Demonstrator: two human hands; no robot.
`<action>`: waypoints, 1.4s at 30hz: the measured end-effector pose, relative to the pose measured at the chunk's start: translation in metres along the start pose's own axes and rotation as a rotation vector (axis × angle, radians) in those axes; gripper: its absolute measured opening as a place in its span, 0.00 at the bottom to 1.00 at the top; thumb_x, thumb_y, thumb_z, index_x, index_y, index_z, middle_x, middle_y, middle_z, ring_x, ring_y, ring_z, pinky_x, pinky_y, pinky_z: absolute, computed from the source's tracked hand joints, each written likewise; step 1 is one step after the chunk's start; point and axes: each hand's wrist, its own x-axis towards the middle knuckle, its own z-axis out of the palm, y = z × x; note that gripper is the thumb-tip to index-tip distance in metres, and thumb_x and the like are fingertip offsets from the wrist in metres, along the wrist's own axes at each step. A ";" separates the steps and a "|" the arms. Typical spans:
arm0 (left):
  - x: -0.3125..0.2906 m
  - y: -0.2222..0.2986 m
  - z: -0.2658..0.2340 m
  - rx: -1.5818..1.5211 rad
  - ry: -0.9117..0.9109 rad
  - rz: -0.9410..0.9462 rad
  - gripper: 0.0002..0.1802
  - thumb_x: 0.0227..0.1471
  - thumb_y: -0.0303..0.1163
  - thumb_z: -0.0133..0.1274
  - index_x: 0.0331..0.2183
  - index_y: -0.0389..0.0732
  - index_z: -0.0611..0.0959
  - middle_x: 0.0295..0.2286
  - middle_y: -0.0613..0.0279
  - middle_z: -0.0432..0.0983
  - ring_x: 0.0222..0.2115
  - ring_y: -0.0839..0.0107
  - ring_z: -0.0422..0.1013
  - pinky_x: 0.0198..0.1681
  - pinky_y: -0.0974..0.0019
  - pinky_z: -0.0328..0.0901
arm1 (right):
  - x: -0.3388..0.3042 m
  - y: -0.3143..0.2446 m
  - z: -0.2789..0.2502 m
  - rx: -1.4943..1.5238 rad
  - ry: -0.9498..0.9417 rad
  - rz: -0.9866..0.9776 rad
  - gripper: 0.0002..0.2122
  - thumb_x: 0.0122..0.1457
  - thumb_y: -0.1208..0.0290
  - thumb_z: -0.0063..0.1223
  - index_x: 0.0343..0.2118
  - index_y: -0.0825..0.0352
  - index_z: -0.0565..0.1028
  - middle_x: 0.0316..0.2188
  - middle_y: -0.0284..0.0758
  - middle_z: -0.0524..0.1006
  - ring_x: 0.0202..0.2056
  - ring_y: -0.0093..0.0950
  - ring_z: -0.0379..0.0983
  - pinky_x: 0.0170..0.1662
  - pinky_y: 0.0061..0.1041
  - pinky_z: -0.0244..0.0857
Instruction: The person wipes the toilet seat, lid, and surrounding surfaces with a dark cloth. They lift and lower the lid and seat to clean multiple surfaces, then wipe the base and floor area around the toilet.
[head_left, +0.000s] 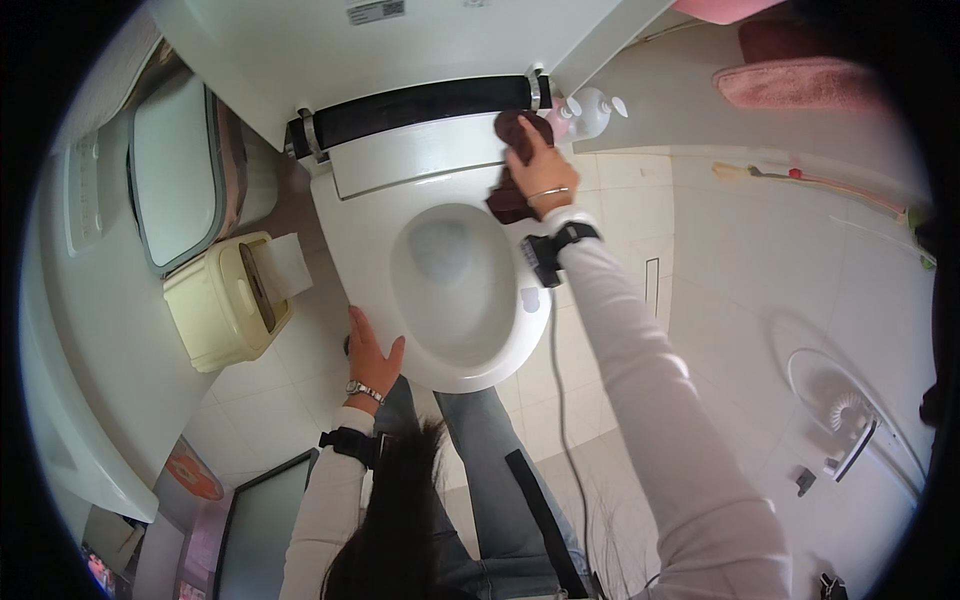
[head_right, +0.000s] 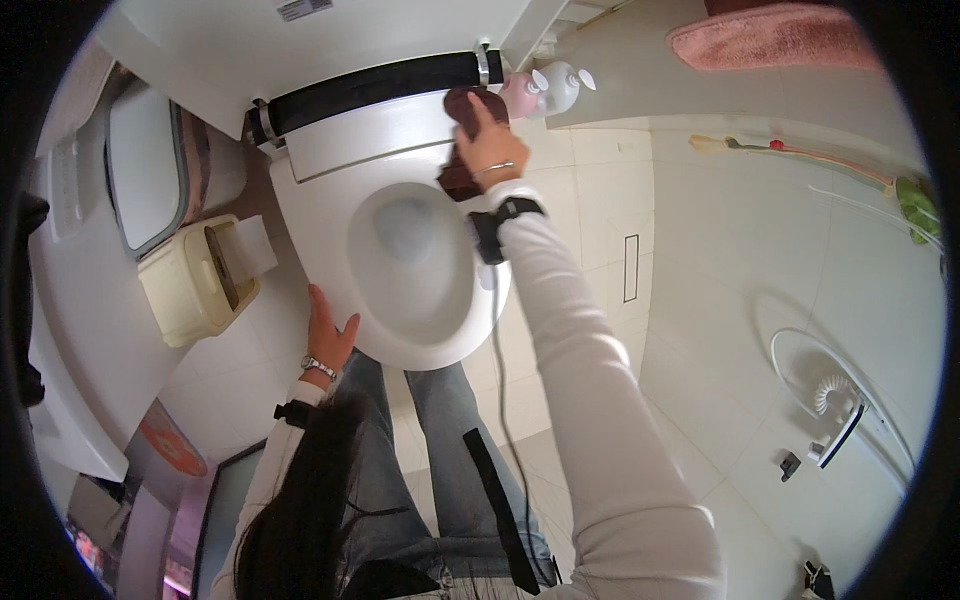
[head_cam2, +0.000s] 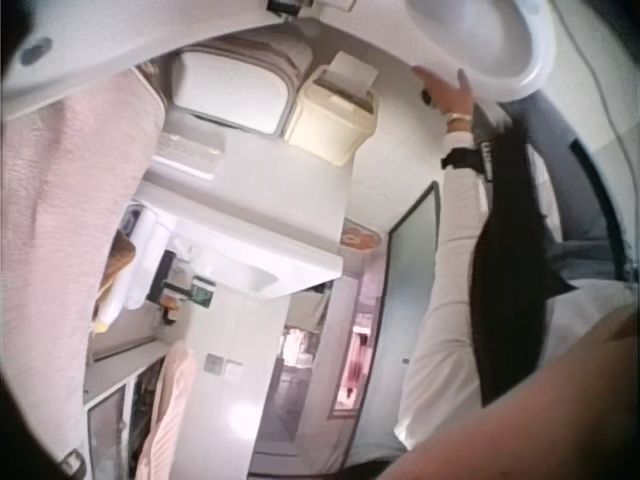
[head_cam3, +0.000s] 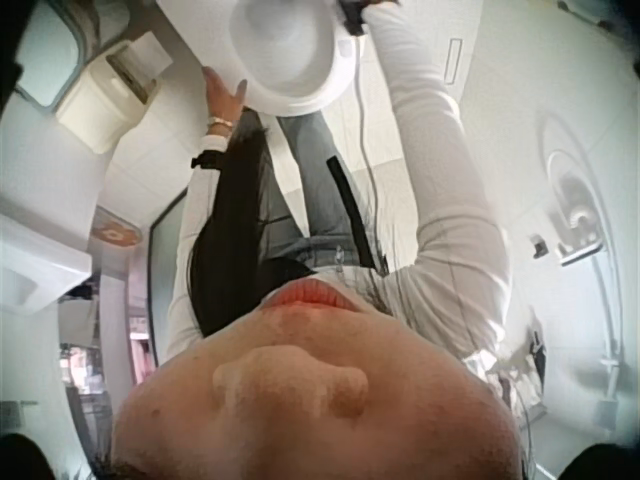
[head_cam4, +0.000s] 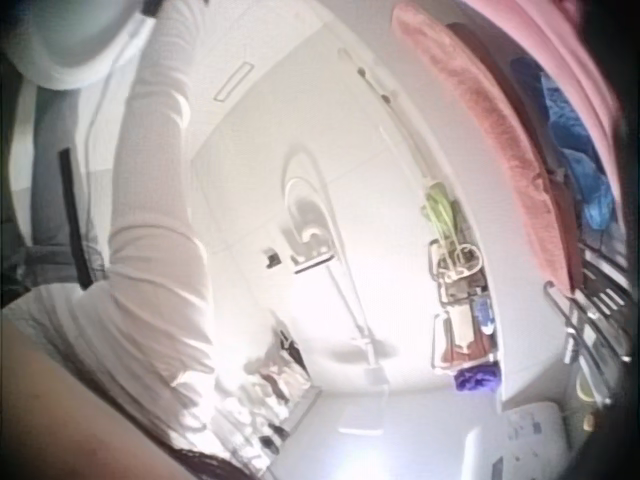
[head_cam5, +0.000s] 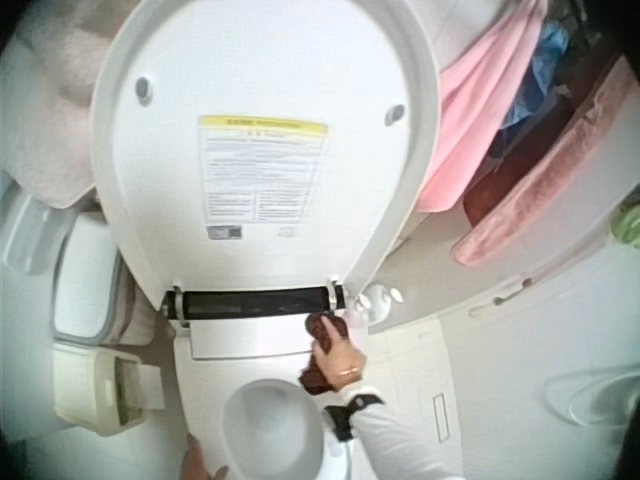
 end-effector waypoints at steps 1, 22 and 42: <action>0.001 0.002 0.000 -0.006 -0.002 -0.017 0.52 0.47 0.40 0.56 0.60 0.28 0.42 0.60 0.33 0.40 0.60 0.42 0.45 0.61 0.52 0.46 | -0.005 -0.016 0.006 0.011 0.048 0.002 0.31 0.52 0.47 0.48 0.60 0.42 0.58 0.33 0.44 0.77 0.34 0.43 0.76 0.35 0.41 0.69; 0.004 0.011 0.001 -0.014 0.007 -0.121 0.54 0.46 0.44 0.57 0.60 0.27 0.43 0.60 0.32 0.40 0.61 0.42 0.43 0.62 0.54 0.44 | -0.004 0.009 -0.009 -0.056 -0.026 0.002 0.29 0.52 0.47 0.49 0.59 0.34 0.57 0.40 0.40 0.77 0.37 0.39 0.76 0.36 0.38 0.70; -0.008 0.003 -0.030 -0.420 0.246 -0.166 0.38 0.49 0.27 0.48 0.58 0.28 0.51 0.58 0.35 0.50 0.58 0.44 0.51 0.60 0.56 0.50 | -0.170 -0.182 0.073 0.006 -0.430 -0.655 0.28 0.54 0.60 0.50 0.59 0.49 0.59 0.38 0.44 0.71 0.36 0.39 0.73 0.32 0.37 0.69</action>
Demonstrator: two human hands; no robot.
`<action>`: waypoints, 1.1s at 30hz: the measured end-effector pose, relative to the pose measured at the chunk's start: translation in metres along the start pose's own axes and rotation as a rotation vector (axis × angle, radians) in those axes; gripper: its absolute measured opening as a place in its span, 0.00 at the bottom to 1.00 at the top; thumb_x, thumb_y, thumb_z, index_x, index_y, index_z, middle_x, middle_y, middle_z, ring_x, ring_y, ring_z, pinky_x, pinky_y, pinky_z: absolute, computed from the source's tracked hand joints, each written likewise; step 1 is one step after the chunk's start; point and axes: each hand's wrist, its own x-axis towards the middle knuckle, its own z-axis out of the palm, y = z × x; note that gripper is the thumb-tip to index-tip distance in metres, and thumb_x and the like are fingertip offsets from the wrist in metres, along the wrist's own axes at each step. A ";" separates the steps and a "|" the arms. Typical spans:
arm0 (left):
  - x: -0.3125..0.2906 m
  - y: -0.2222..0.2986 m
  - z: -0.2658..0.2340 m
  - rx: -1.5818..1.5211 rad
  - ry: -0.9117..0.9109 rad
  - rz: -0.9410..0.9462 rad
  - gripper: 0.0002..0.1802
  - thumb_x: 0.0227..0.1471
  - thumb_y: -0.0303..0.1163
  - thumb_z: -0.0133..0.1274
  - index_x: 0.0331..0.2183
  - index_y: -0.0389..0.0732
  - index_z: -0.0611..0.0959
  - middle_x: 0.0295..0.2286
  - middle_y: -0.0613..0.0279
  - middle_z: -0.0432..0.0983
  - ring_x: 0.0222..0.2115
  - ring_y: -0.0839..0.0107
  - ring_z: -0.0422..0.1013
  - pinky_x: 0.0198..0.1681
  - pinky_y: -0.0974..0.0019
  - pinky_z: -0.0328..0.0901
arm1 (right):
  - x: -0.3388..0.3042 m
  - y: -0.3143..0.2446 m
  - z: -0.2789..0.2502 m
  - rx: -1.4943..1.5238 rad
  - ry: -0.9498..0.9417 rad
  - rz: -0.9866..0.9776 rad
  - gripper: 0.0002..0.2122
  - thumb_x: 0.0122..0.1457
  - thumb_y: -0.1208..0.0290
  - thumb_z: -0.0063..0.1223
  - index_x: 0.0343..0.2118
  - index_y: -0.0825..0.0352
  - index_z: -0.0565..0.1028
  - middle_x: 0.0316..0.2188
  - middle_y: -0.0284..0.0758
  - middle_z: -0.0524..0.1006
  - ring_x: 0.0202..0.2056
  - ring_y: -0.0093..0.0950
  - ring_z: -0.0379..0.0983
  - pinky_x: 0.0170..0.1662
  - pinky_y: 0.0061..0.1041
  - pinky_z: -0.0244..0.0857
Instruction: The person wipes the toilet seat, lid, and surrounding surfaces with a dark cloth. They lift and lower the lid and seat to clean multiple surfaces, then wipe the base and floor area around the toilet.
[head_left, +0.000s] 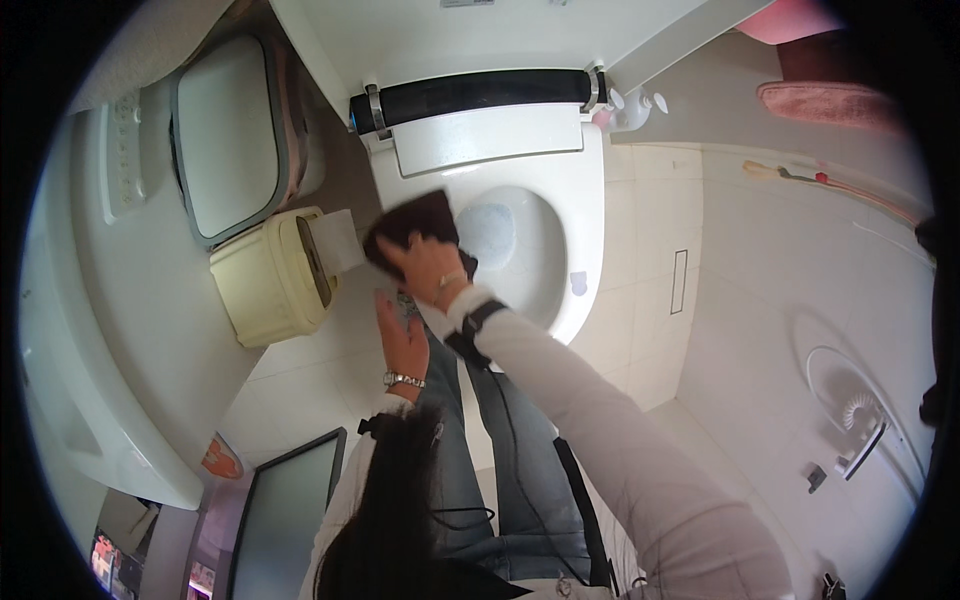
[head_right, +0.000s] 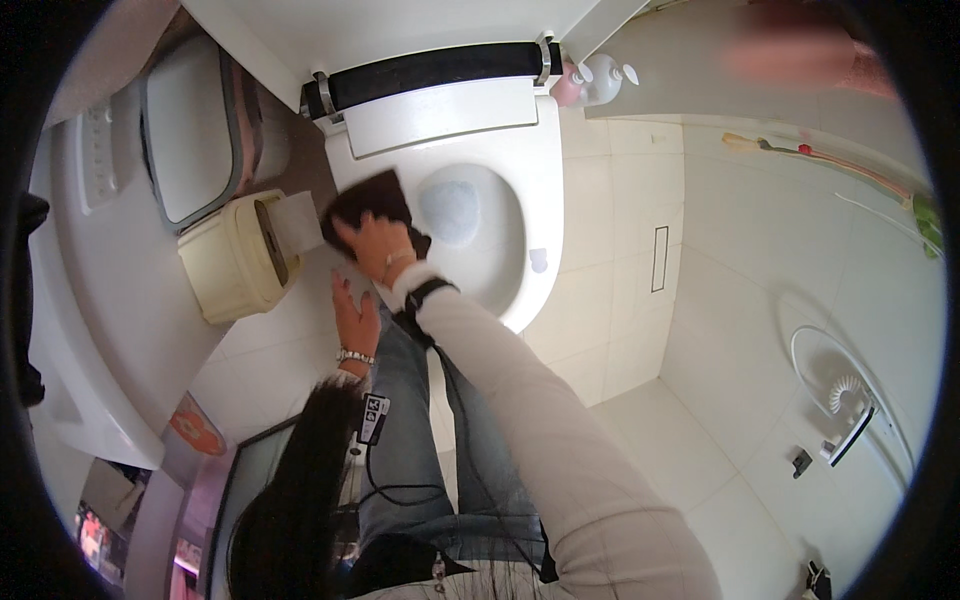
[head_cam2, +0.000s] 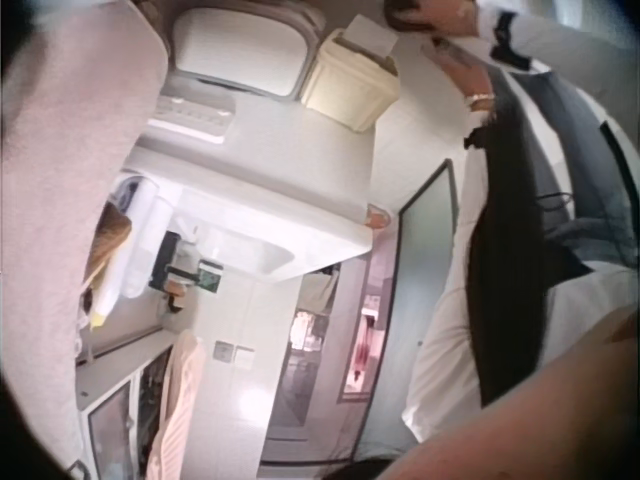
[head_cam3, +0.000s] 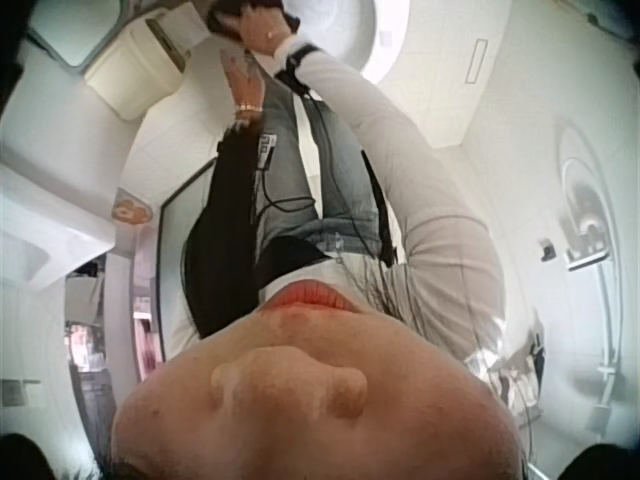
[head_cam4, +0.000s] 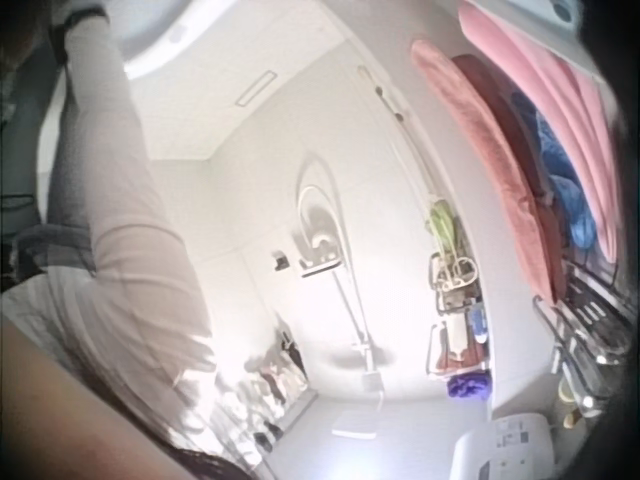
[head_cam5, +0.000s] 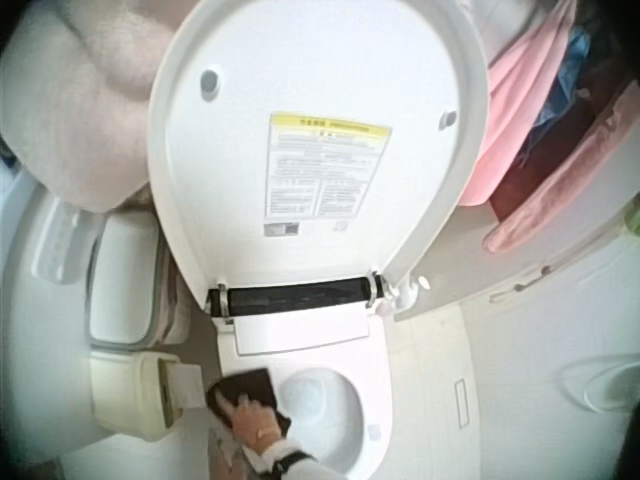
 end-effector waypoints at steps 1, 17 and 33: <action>-0.002 0.002 -0.002 0.030 0.030 0.023 0.38 0.49 0.26 0.47 0.58 0.28 0.52 0.58 0.35 0.49 0.59 0.44 0.50 0.61 0.55 0.48 | -0.019 -0.007 0.011 0.000 -0.058 -0.014 0.26 0.55 0.62 0.48 0.58 0.48 0.60 0.40 0.44 0.70 0.37 0.39 0.73 0.33 0.36 0.68; -0.011 -0.006 0.016 0.178 -0.231 0.058 0.39 0.47 0.29 0.47 0.59 0.30 0.52 0.60 0.37 0.45 0.61 0.46 0.46 0.62 0.56 0.47 | -0.116 0.125 -0.070 0.011 0.237 0.366 0.26 0.48 0.59 0.57 0.53 0.45 0.67 0.36 0.35 0.76 0.33 0.38 0.75 0.34 0.37 0.70; 0.005 -0.001 0.020 0.286 -0.306 -0.003 0.42 0.53 0.36 0.49 0.60 0.29 0.48 0.61 0.39 0.43 0.62 0.51 0.43 0.63 0.60 0.43 | -0.008 0.204 -0.121 -0.131 0.371 0.365 0.26 0.52 0.57 0.54 0.56 0.37 0.63 0.45 0.38 0.72 0.41 0.37 0.74 0.36 0.36 0.70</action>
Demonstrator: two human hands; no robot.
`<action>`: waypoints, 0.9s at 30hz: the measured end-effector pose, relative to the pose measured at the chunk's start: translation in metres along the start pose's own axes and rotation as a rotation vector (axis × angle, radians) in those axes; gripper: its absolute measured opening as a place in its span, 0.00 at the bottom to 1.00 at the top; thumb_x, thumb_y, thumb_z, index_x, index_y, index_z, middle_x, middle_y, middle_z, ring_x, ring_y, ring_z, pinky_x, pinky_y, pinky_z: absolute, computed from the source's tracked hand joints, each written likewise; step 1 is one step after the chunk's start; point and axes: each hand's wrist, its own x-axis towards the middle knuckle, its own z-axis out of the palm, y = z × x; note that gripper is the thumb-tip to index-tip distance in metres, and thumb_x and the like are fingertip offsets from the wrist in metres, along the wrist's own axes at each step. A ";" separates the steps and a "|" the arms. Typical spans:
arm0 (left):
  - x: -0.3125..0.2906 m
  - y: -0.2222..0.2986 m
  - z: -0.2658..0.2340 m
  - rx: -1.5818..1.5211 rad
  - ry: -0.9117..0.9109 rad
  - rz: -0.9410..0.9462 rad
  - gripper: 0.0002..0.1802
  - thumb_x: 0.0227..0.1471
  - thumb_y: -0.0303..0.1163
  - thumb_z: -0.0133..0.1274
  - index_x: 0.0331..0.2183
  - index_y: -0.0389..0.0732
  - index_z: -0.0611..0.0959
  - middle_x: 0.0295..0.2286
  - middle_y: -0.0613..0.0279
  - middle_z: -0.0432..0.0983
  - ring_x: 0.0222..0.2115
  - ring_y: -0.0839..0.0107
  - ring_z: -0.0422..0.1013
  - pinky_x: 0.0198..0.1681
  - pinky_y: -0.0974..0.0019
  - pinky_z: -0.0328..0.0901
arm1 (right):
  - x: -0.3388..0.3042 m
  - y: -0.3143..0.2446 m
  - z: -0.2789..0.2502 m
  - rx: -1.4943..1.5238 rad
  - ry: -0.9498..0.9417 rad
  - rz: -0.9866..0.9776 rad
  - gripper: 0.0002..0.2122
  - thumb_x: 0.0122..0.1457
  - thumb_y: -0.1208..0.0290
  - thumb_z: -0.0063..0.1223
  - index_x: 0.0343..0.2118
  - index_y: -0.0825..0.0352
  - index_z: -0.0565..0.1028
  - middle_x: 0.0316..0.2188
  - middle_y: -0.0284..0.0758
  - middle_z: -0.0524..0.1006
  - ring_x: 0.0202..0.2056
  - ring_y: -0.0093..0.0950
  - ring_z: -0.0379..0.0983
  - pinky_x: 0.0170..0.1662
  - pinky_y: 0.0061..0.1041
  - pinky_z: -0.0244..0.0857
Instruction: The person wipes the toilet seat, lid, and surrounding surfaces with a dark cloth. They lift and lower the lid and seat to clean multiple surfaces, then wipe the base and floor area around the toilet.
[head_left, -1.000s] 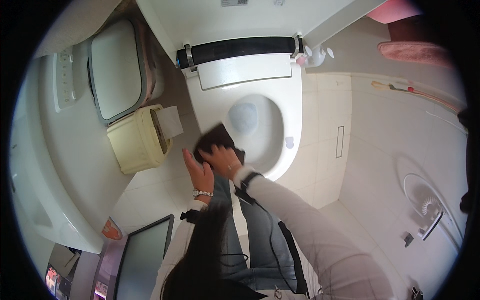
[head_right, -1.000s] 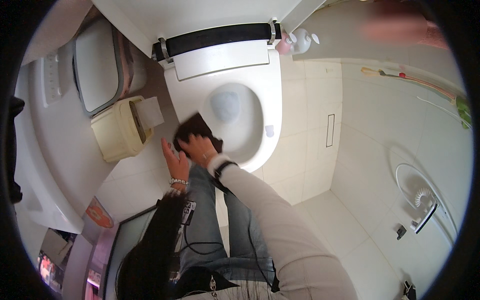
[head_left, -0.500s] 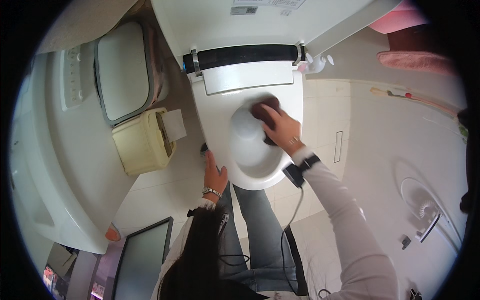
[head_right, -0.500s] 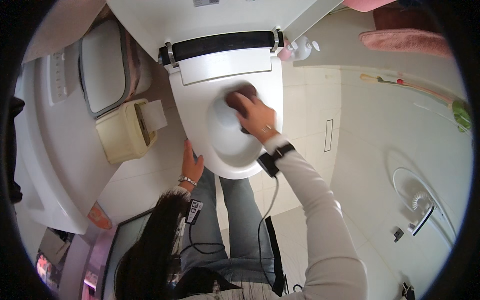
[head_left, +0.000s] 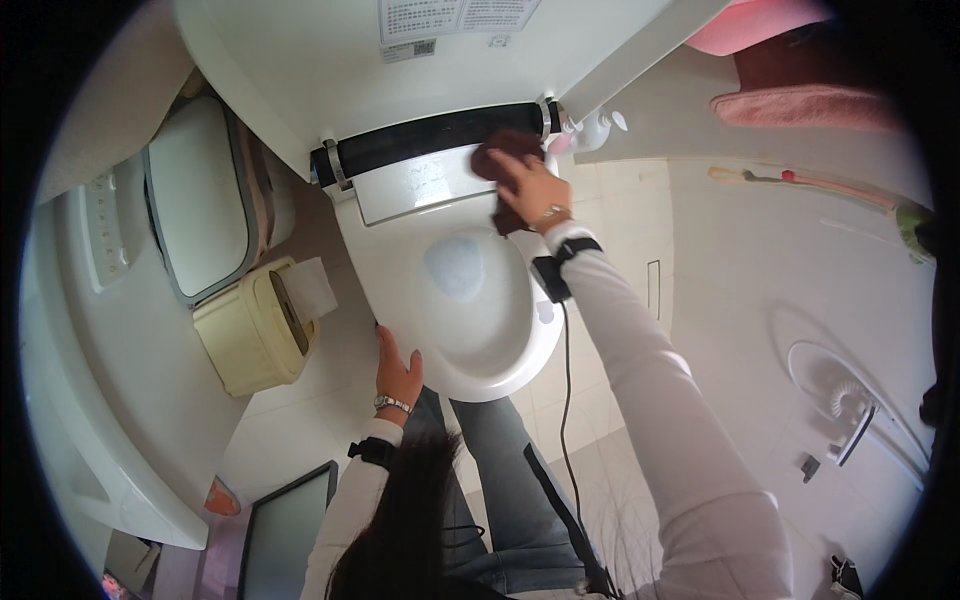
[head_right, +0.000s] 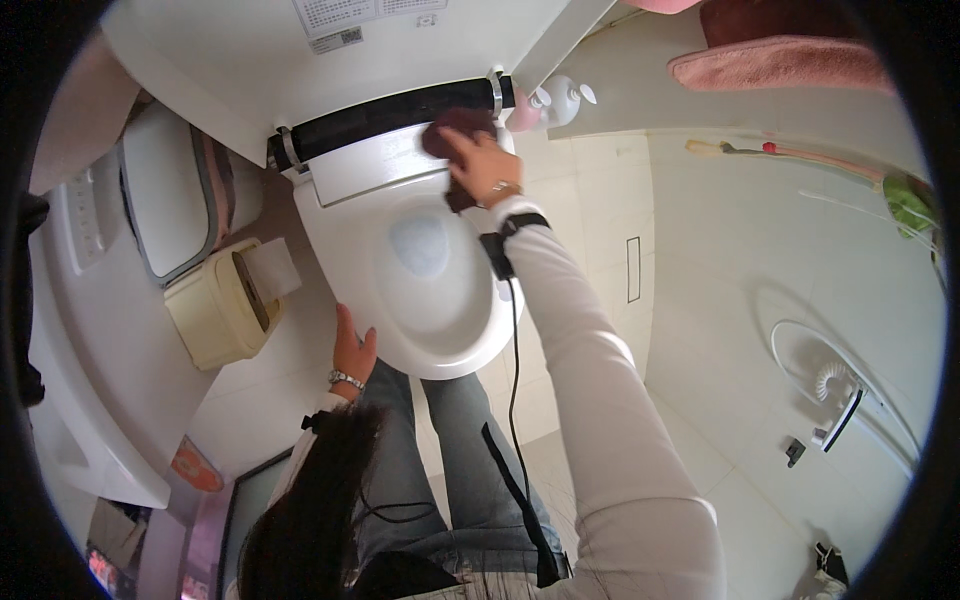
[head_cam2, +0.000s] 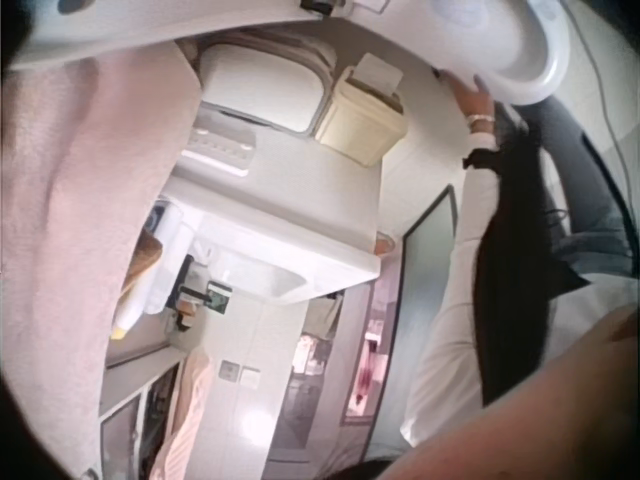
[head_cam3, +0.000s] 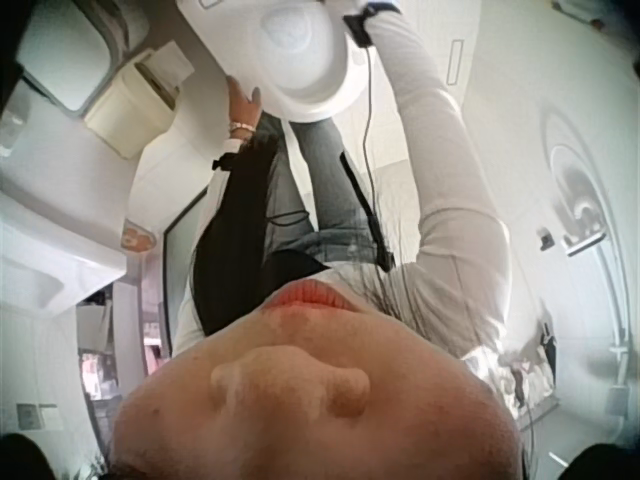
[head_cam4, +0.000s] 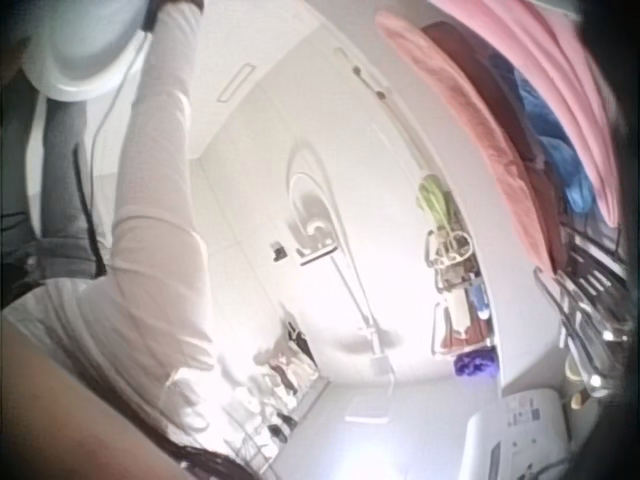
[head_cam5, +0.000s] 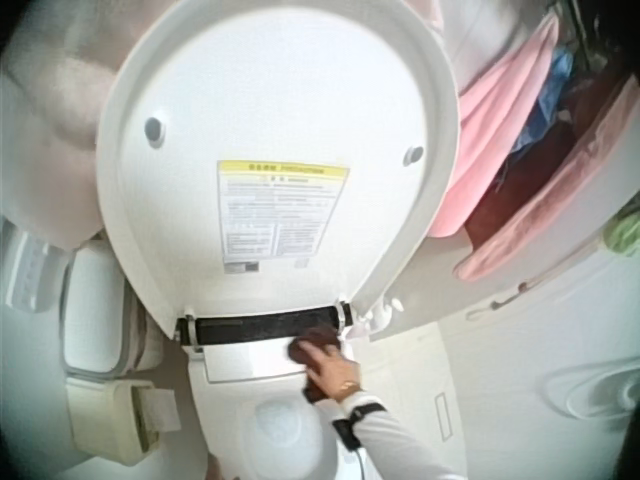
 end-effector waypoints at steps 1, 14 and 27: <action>0.000 0.001 0.000 0.007 0.014 0.017 0.42 0.53 0.36 0.49 0.60 0.29 0.48 0.61 0.39 0.43 0.62 0.51 0.43 0.63 0.60 0.43 | -0.006 0.013 -0.005 0.007 0.003 0.180 0.25 0.52 0.55 0.53 0.55 0.36 0.63 0.47 0.40 0.72 0.41 0.39 0.74 0.38 0.38 0.70; -0.003 -0.010 0.005 0.080 -0.005 0.063 0.46 0.49 0.35 0.51 0.61 0.30 0.44 0.61 0.38 0.39 0.62 0.48 0.41 0.63 0.59 0.45 | 0.051 -0.010 -0.006 -0.053 0.132 0.496 0.39 0.51 0.54 0.55 0.63 0.60 0.48 0.46 0.47 0.69 0.43 0.43 0.73 0.39 0.40 0.70; -0.001 -0.009 0.000 0.061 0.011 0.060 0.45 0.48 0.36 0.52 0.60 0.30 0.48 0.59 0.35 0.47 0.58 0.45 0.52 0.58 0.54 0.54 | 0.024 -0.182 0.009 0.114 0.189 -0.383 0.34 0.47 0.60 0.60 0.58 0.54 0.60 0.41 0.37 0.70 0.40 0.35 0.71 0.33 0.36 0.69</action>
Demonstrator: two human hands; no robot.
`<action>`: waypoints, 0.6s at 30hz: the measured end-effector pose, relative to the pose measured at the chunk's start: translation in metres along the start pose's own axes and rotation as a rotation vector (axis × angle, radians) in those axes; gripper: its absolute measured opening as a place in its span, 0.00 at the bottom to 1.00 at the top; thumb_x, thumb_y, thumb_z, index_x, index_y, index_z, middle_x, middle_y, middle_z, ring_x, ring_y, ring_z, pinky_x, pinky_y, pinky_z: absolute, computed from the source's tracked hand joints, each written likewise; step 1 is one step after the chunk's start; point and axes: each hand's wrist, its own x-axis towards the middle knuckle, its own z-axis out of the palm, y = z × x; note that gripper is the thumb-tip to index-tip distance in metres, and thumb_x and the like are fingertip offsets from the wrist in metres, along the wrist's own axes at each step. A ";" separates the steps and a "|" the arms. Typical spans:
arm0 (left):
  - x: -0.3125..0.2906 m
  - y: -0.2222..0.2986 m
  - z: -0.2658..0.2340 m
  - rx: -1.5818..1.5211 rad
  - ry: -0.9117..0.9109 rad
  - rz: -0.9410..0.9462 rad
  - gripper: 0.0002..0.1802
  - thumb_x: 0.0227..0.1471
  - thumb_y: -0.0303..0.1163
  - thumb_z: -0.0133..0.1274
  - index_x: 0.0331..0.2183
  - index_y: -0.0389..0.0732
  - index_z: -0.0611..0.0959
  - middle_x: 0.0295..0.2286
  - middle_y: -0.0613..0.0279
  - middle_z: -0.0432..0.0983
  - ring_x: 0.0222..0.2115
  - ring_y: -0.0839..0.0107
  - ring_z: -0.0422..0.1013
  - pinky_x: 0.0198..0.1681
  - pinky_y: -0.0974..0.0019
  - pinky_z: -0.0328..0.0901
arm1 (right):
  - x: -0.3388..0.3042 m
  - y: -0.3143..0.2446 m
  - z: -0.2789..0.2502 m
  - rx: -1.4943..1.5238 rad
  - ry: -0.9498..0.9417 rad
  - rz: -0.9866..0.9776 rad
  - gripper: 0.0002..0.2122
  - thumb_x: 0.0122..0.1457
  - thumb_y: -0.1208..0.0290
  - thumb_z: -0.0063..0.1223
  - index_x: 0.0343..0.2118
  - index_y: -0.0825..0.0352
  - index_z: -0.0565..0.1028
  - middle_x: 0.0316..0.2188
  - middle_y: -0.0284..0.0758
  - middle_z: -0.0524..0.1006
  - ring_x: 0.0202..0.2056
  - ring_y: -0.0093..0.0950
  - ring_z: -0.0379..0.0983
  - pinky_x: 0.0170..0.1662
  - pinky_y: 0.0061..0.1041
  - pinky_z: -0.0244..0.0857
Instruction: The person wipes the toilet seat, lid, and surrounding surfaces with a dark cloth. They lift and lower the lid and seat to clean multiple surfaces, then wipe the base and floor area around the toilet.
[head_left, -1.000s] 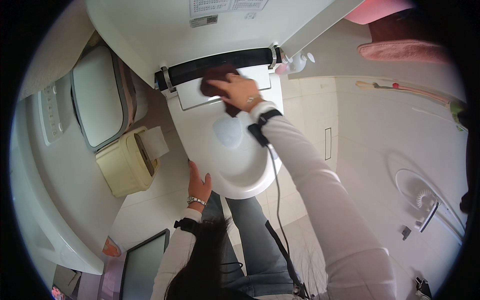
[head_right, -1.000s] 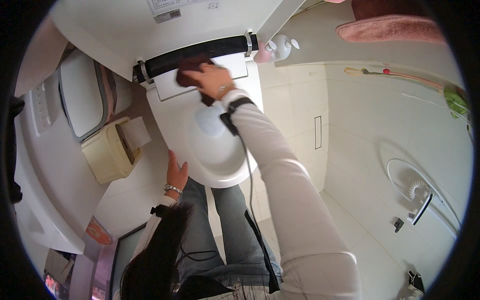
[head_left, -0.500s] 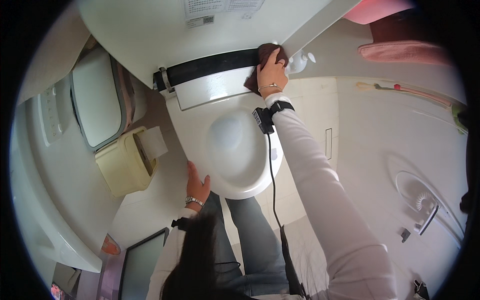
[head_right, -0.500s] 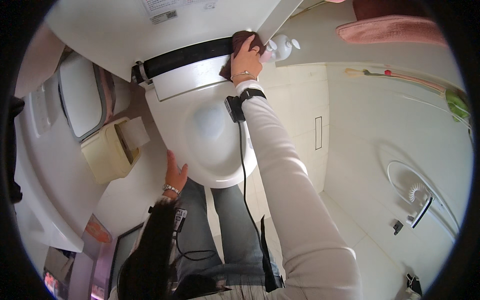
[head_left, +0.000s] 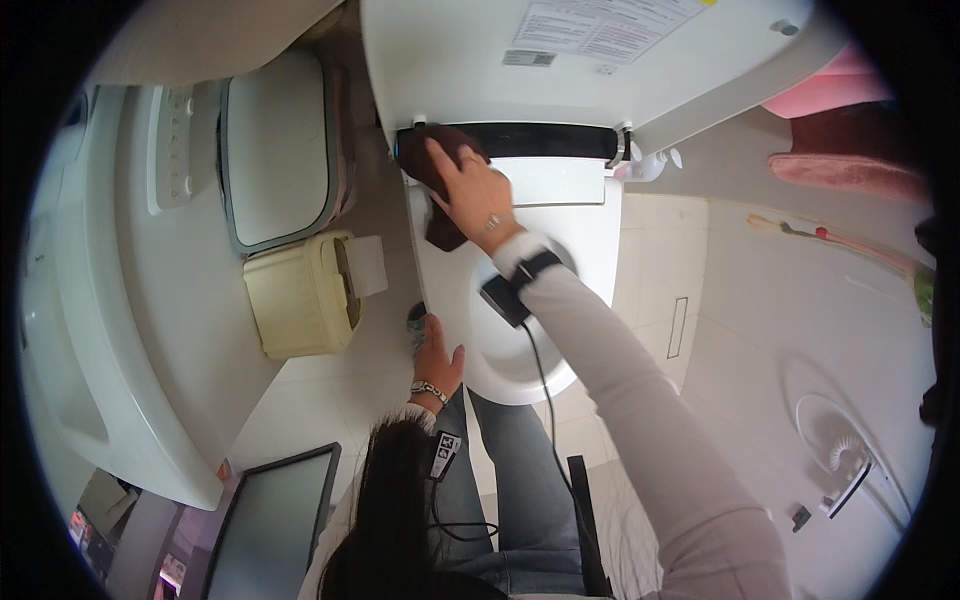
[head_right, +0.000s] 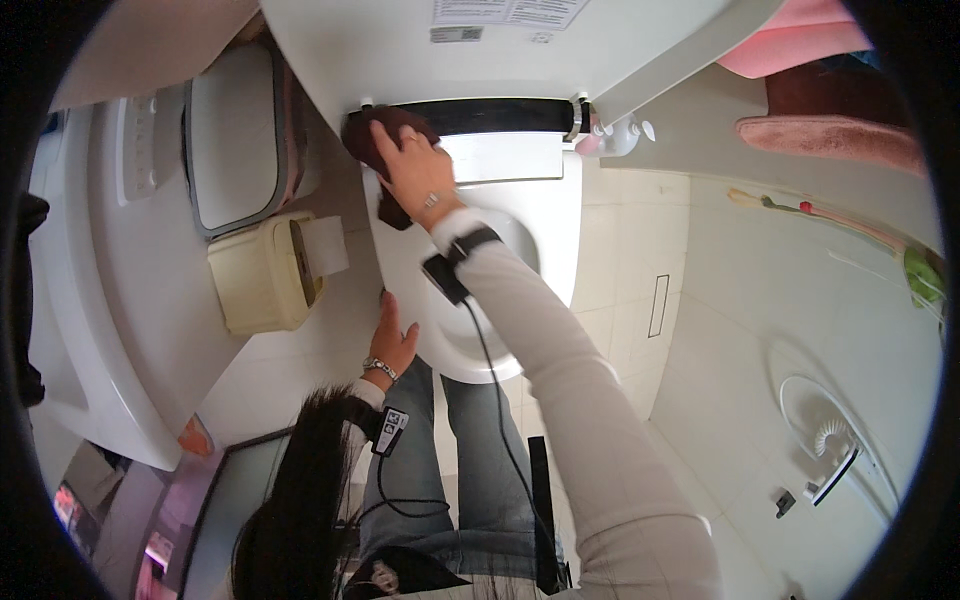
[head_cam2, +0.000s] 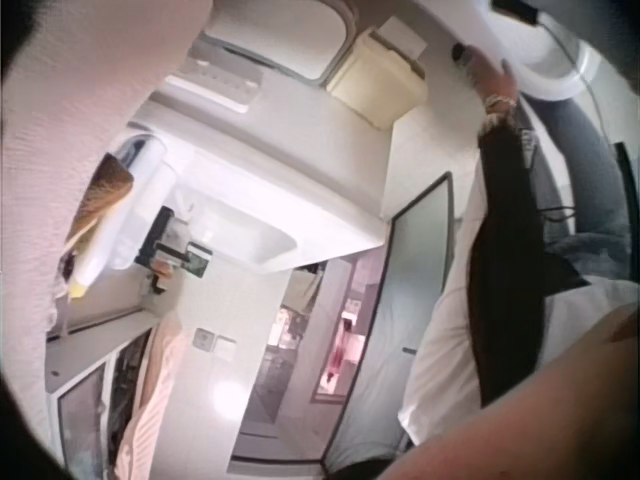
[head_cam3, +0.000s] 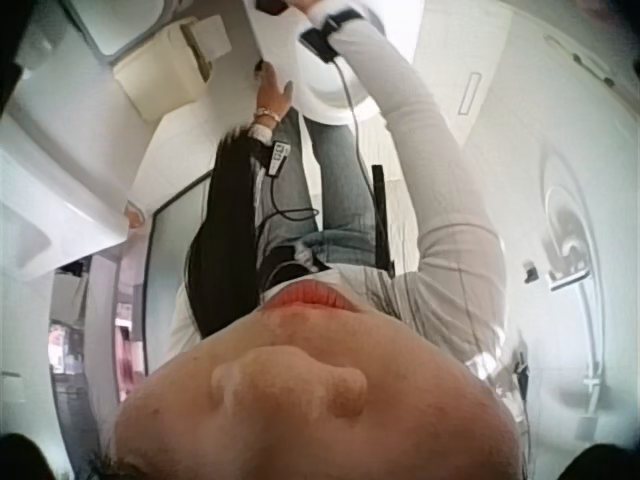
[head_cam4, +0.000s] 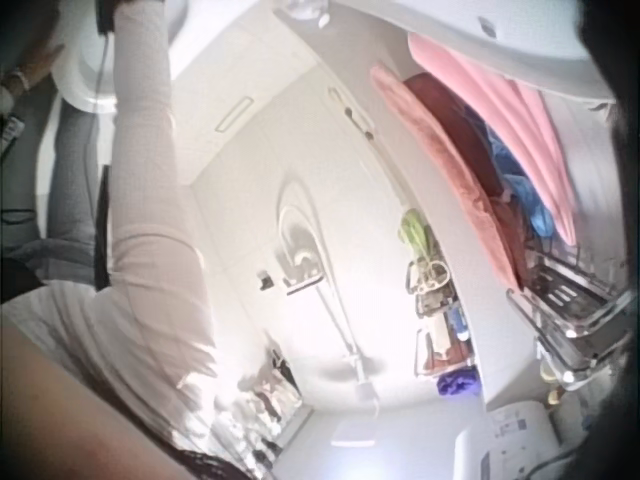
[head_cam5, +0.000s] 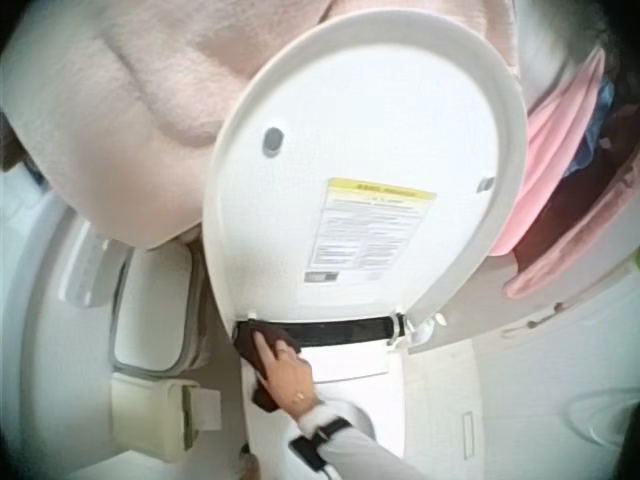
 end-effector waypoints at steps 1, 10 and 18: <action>-0.001 -0.002 -0.001 -0.010 -0.005 -0.001 0.44 0.48 0.36 0.52 0.59 0.30 0.49 0.58 0.35 0.48 0.58 0.44 0.52 0.58 0.53 0.54 | 0.011 -0.009 0.008 -0.023 -0.034 0.030 0.32 0.48 0.61 0.59 0.58 0.54 0.61 0.40 0.37 0.70 0.40 0.34 0.71 0.33 0.35 0.69; 0.008 0.063 -0.050 -0.224 0.275 0.051 0.38 0.51 0.35 0.51 0.57 0.27 0.55 0.57 0.34 0.52 0.58 0.45 0.52 0.60 0.54 0.49 | -0.005 -0.025 0.000 -0.014 -0.310 0.003 0.20 0.49 0.69 0.54 0.48 0.52 0.69 0.39 0.33 0.70 0.42 0.34 0.71 0.36 0.34 0.69; 0.085 0.161 -0.191 -0.446 0.608 0.374 0.36 0.47 0.24 0.46 0.59 0.33 0.56 0.57 0.42 0.55 0.58 0.50 0.54 0.60 0.60 0.50 | 0.053 -0.024 -0.071 -0.102 0.421 -0.154 0.33 0.41 0.69 0.60 0.56 0.46 0.66 0.29 0.34 0.66 0.31 0.35 0.65 0.31 0.33 0.60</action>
